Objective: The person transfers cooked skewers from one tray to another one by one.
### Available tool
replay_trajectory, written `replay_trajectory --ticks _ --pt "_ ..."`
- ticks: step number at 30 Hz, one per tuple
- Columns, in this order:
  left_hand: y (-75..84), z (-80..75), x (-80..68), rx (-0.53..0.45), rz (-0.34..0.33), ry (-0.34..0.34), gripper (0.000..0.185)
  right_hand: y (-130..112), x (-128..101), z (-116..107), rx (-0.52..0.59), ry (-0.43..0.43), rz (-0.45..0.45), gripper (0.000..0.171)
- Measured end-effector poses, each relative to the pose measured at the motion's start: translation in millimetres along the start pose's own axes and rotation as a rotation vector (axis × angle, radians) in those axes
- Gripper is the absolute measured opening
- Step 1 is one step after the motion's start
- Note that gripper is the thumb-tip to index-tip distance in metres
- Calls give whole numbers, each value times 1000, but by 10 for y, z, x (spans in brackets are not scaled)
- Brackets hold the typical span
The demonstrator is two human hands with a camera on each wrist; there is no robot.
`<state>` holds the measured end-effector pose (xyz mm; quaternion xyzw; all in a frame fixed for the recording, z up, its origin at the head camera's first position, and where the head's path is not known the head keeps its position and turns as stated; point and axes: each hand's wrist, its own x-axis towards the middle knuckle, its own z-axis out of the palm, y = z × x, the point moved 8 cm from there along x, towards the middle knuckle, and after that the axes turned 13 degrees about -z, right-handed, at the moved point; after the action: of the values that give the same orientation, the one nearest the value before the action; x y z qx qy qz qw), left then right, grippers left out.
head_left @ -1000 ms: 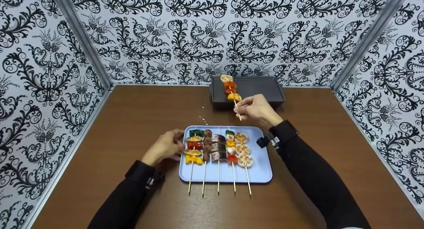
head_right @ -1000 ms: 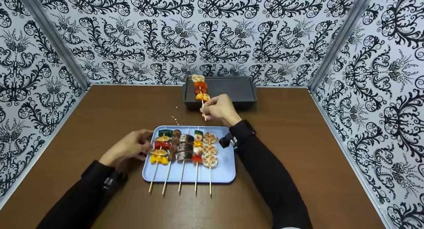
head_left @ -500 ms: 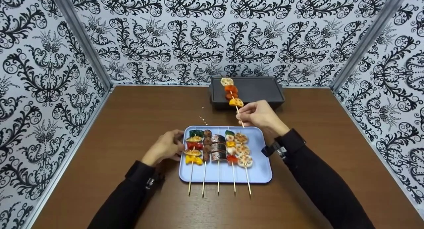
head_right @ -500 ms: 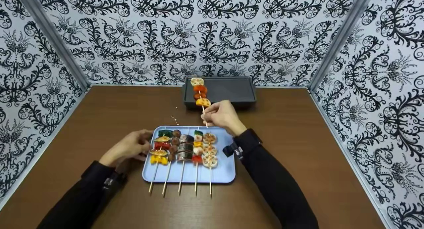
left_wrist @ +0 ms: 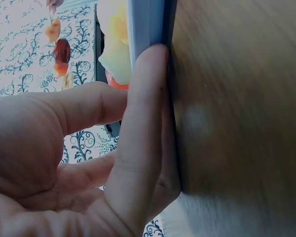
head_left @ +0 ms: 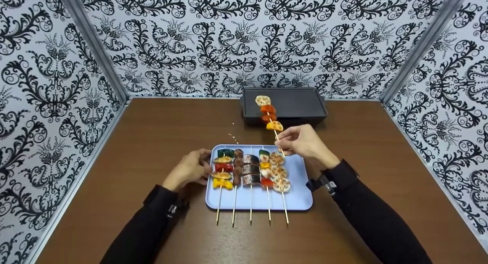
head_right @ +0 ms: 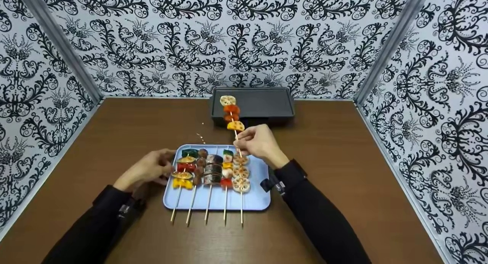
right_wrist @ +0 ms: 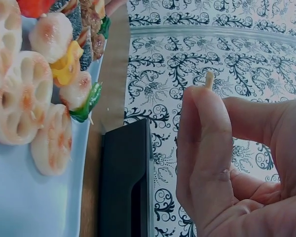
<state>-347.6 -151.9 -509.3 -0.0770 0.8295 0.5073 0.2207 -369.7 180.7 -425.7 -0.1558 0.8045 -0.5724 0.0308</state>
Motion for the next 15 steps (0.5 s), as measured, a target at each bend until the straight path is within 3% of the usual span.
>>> replay_trajectory --ticks 5,15 --pt "12 6 -3 4 29 -2 65 25 -52 0 17 3 -8 23" --pt "6 5 2 14 7 1 67 85 -184 -22 28 17 11 23"
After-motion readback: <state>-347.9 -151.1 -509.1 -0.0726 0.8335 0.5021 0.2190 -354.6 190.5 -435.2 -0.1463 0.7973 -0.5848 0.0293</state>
